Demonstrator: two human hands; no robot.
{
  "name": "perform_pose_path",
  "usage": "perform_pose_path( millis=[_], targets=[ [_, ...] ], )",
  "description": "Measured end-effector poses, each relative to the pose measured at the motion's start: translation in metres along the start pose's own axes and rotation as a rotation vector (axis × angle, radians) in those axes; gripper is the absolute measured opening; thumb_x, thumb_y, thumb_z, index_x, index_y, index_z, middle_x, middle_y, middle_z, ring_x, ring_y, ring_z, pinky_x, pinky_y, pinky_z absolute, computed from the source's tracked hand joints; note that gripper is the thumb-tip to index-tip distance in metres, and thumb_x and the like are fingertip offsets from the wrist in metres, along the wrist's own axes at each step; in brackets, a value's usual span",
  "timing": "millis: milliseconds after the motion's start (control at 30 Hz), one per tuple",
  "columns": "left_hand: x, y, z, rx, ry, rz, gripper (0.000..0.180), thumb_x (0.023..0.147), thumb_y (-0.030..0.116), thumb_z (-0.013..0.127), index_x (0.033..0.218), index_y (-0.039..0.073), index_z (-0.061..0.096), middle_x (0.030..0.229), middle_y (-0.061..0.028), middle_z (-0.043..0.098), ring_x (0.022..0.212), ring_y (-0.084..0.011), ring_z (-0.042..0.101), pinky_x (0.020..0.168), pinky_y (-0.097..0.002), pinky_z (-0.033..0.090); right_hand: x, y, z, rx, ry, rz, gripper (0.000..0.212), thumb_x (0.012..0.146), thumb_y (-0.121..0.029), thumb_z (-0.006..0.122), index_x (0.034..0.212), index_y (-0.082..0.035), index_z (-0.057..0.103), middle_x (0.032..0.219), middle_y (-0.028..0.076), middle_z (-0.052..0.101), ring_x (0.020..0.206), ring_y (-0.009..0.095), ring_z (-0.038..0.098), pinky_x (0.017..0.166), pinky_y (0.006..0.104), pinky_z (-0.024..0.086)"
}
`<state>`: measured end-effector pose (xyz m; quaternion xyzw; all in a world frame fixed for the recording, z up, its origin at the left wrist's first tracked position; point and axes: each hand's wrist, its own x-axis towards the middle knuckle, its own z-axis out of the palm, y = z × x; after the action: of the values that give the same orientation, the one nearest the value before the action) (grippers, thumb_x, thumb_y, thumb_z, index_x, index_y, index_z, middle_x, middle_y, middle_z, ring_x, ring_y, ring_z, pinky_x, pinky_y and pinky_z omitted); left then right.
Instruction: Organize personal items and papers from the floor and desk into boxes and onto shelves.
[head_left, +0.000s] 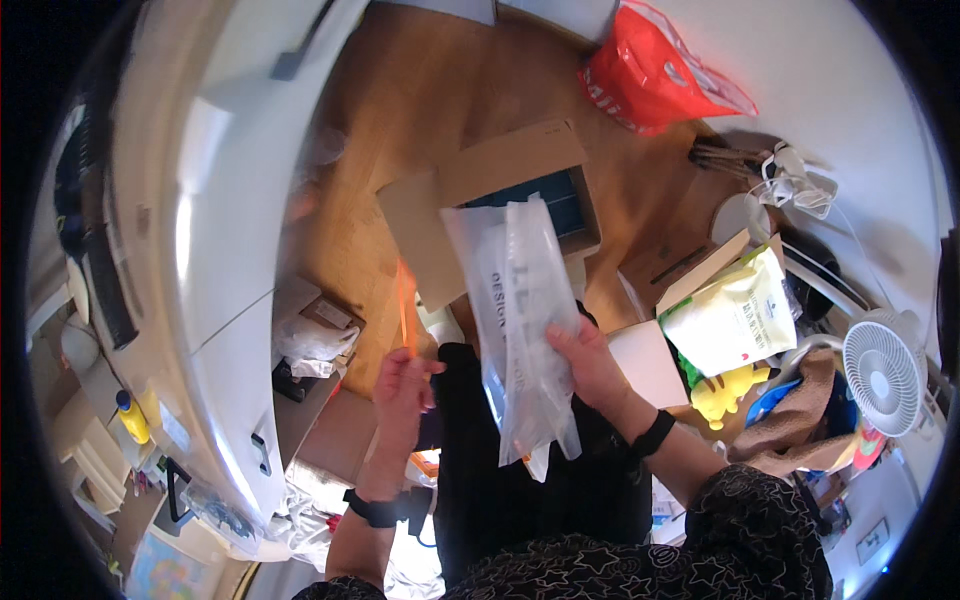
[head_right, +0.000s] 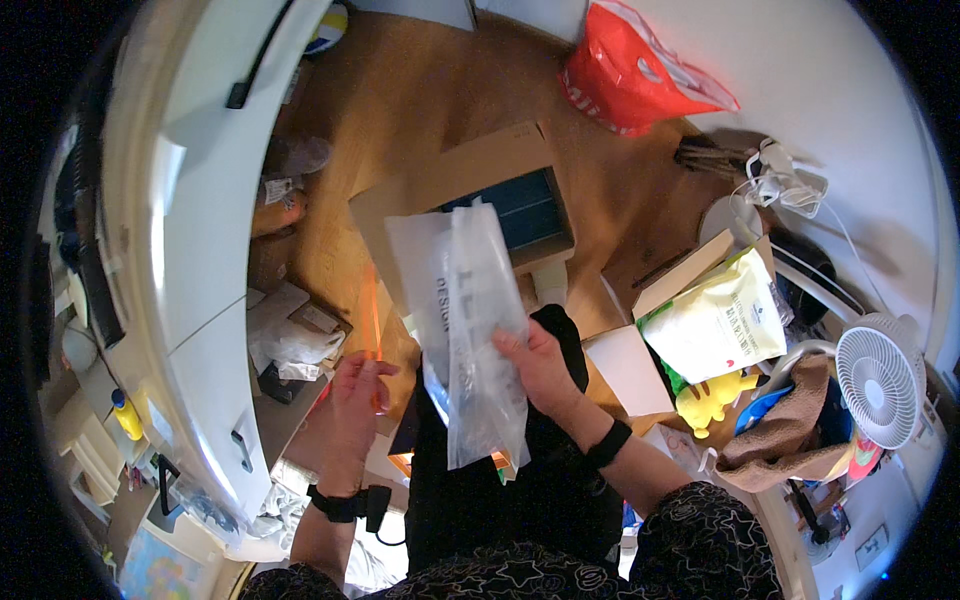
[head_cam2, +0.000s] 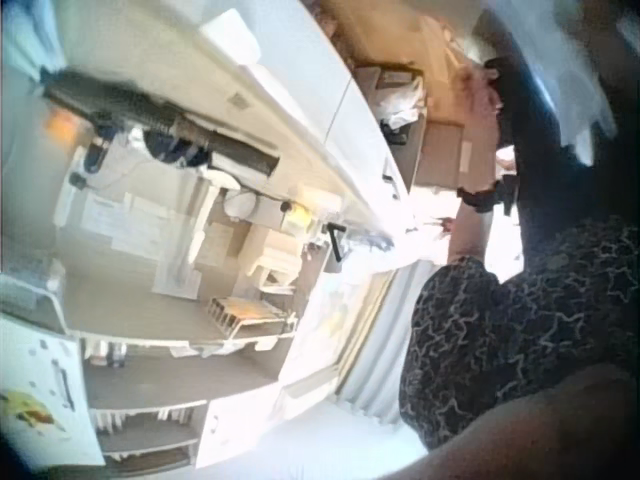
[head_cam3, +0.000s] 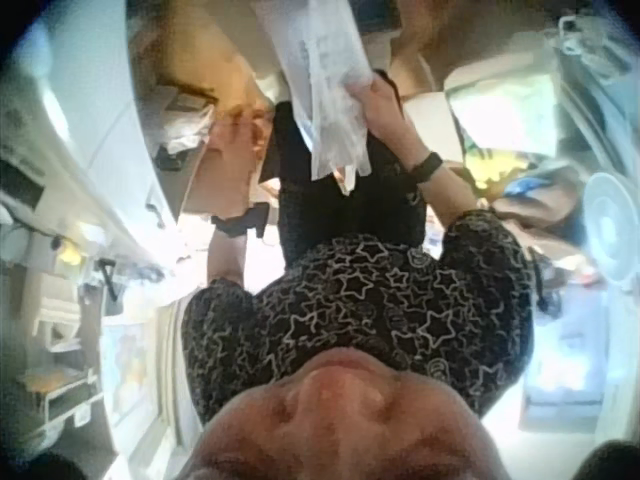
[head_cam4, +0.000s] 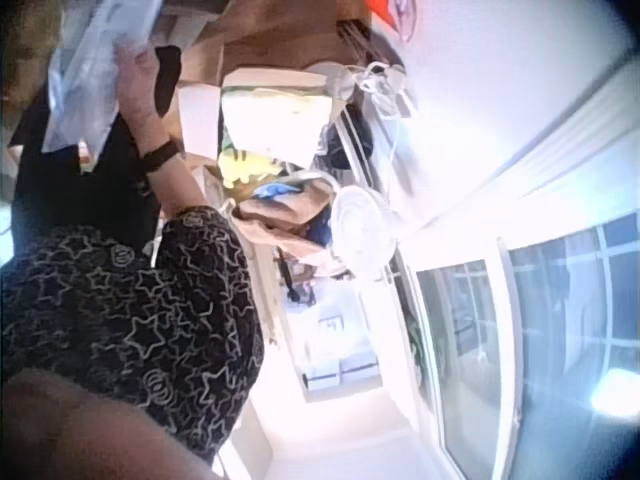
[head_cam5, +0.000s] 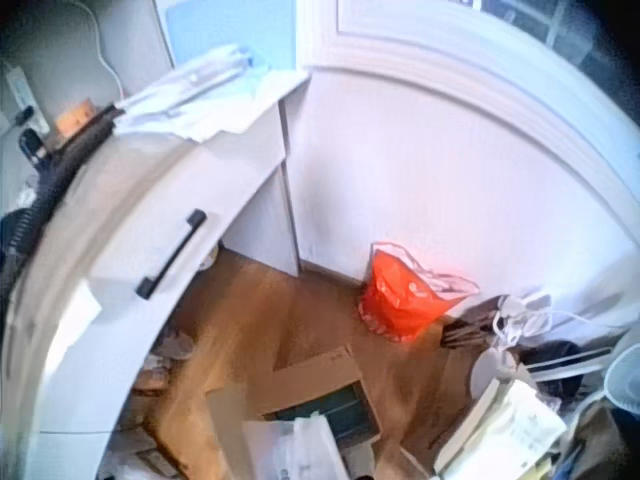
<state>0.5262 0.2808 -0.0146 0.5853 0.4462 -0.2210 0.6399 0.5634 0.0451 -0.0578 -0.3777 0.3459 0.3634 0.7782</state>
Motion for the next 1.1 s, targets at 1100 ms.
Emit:
perform_pose_path(
  millis=[1100],
  targets=[
    [-0.108,0.103,0.009,0.419,-0.599,0.330,0.045,0.071,0.003,0.066,0.111,0.001,0.046,0.100,-0.0106,0.058,0.089,-0.0181,0.057,0.077,-0.0298,0.048,-0.157,0.066,0.132,-0.219,0.021,-0.478,0.050,0.077,-0.016,0.067,0.120,-0.003,0.044,0.107,0.007,0.055,0.097,0.013,0.051,0.083,0.0282,0.043]
  ],
)
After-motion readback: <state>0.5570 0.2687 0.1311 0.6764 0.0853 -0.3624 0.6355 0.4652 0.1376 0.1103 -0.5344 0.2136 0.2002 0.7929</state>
